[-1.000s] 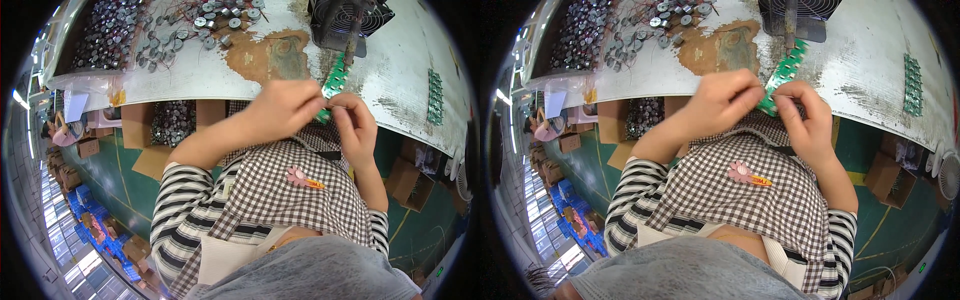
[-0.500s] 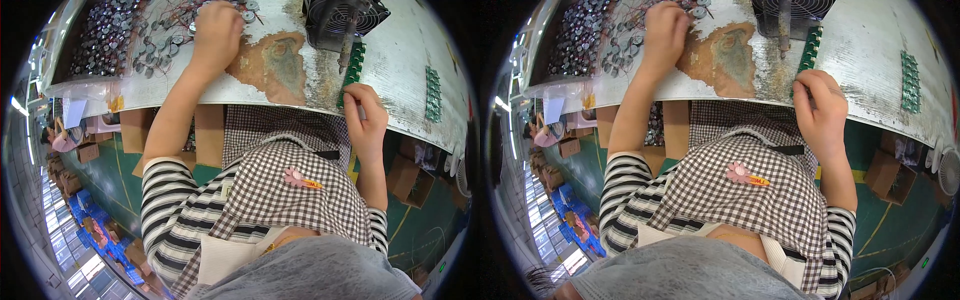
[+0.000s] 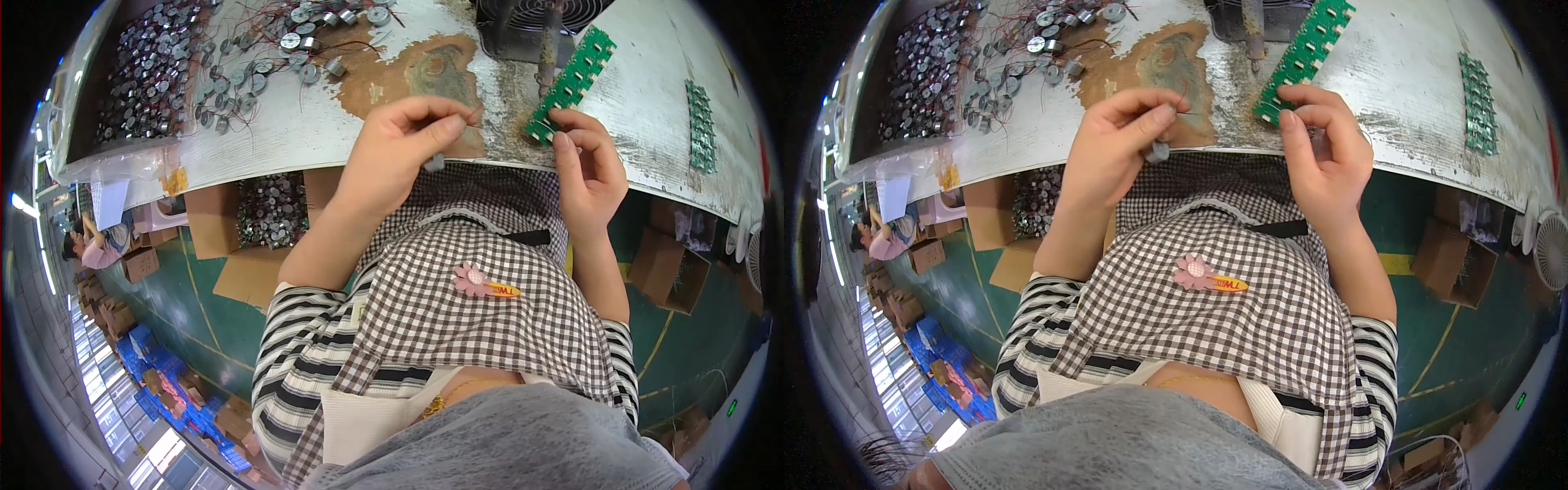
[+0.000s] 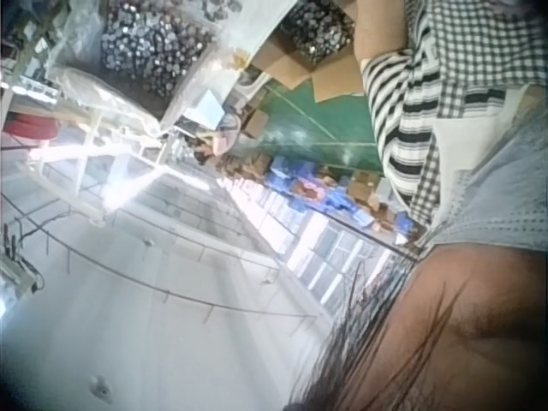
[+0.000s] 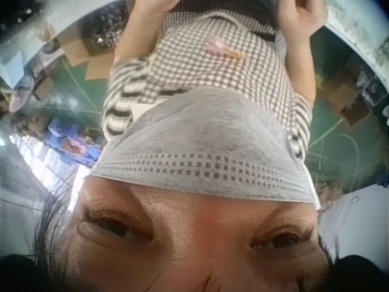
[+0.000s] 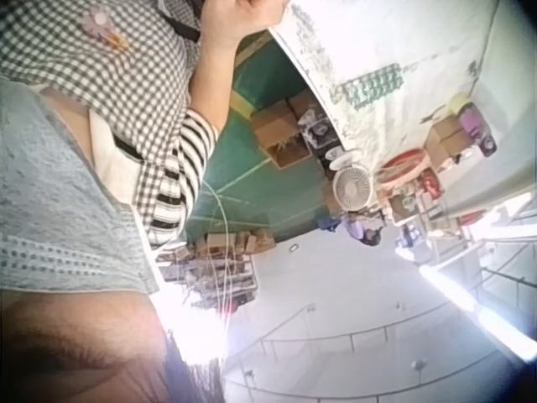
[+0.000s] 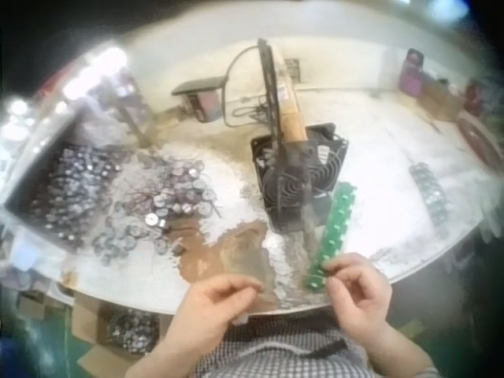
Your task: The person solders small motors and wires onto a PCB strip with a soldering iron.
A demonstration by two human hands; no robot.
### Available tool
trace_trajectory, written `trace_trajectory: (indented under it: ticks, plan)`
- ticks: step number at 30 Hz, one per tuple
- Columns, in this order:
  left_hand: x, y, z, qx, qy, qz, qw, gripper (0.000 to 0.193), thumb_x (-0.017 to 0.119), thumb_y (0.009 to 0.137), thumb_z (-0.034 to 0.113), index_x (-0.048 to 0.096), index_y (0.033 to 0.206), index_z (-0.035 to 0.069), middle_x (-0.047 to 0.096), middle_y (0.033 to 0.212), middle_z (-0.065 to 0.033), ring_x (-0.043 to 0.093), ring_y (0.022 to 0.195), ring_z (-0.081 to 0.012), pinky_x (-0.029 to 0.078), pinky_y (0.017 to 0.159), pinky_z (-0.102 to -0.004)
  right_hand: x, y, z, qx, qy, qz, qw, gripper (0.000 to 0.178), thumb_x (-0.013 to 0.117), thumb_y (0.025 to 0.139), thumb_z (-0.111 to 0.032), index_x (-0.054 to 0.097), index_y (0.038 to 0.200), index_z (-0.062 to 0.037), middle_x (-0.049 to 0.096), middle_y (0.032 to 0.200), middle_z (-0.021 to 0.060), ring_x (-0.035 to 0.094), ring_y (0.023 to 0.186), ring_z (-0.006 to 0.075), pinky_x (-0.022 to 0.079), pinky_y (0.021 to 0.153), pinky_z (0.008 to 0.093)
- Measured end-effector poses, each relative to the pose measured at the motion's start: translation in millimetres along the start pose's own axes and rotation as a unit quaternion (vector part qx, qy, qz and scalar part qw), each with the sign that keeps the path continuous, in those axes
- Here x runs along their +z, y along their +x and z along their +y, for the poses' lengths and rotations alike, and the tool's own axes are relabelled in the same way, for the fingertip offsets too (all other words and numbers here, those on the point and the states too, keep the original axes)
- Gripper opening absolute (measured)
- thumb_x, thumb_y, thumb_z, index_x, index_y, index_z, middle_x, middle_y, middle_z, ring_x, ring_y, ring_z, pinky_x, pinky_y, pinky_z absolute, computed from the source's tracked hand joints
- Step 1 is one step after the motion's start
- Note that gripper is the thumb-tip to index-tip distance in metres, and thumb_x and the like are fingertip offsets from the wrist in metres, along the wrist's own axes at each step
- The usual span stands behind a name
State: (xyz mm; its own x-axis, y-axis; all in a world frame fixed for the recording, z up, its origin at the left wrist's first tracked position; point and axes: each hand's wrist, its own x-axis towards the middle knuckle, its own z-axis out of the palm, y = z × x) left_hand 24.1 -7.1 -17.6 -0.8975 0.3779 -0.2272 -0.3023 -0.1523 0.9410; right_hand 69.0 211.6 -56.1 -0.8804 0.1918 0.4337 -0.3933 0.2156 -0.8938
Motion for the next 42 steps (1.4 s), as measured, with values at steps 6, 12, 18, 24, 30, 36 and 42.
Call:
trace_trajectory:
  ticks: [6,12,18,24,30,36,42]
  plan:
    - [7.3,-3.7,-4.5,0.194,0.335,0.068,0.919,0.013,0.060,0.089,0.009,0.061,0.096,-0.002,0.060,0.077,-0.0037,0.053,0.065,-0.0078,0.043,0.062,-0.0217,0.3,7.4,4.5,-0.075,-0.031,-0.008,0.997,0.006,0.059,0.086,0.003,0.054,0.087,0.0034,0.062,0.106,0.0194,0.058,0.087,0.0184,0.046,0.075,0.0253]
    - [22.9,14.5,1.7,-0.086,-0.025,-0.067,0.994,0.015,0.062,0.089,0.017,0.060,0.089,0.002,0.051,0.066,0.0045,0.037,0.055,-0.0041,0.032,0.053,-0.0190,1.4,10.7,7.1,-0.130,-0.051,-0.007,0.990,0.008,0.061,0.083,0.005,0.054,0.086,0.0039,0.062,0.104,0.0191,0.061,0.088,0.0219,0.048,0.078,0.0283]
    - [37.0,22.9,-7.1,-0.027,0.004,-0.028,0.999,0.018,0.066,0.087,0.018,0.063,0.092,0.001,0.057,0.071,0.0042,0.045,0.059,-0.0022,0.035,0.054,-0.0176,2.5,12.1,6.1,-0.139,-0.071,0.005,0.988,0.009,0.064,0.080,0.006,0.055,0.082,0.0034,0.063,0.103,0.0181,0.061,0.084,0.0212,0.049,0.075,0.0282]
    - [41.3,31.6,-9.3,0.007,0.026,-0.040,0.999,0.017,0.069,0.084,0.013,0.064,0.090,-0.002,0.057,0.070,0.0034,0.047,0.057,-0.0016,0.036,0.049,-0.0175,-1.9,12.8,5.2,-0.103,0.022,0.001,0.994,0.009,0.060,0.083,0.004,0.051,0.085,0.0035,0.060,0.108,0.0204,0.058,0.093,0.0211,0.046,0.084,0.0305]
    - [44.1,35.7,-1.3,-0.004,0.041,-0.025,0.999,0.012,0.066,0.082,0.008,0.063,0.086,-0.002,0.060,0.073,0.0007,0.050,0.060,-0.0024,0.039,0.052,-0.0179,-2.3,16.3,3.0,-0.109,0.043,-0.005,0.993,0.006,0.056,0.086,0.005,0.050,0.087,0.0042,0.059,0.111,0.0217,0.057,0.095,0.0201,0.045,0.085,0.0293]
    - [50.1,36.3,0.2,0.045,0.026,-0.013,0.999,0.013,0.069,0.079,0.007,0.063,0.088,-0.001,0.059,0.074,0.0014,0.042,0.053,-0.0002,0.029,0.045,-0.0151,-3.7,19.6,1.2,-0.128,0.030,-0.009,0.991,0.005,0.056,0.086,0.005,0.051,0.087,0.0048,0.060,0.111,0.0217,0.058,0.094,0.0197,0.046,0.082,0.0282]
    - [49.8,40.2,0.0,0.051,0.032,-0.008,0.998,0.012,0.069,0.078,0.006,0.063,0.087,-0.001,0.061,0.079,-0.0005,0.047,0.060,-0.0008,0.033,0.049,-0.0146,-3.5,23.2,1.1,-0.144,-0.009,-0.005,0.990,0.006,0.057,0.085,0.005,0.051,0.086,0.0047,0.060,0.110,0.0219,0.059,0.092,0.0202,0.047,0.081,0.0289]
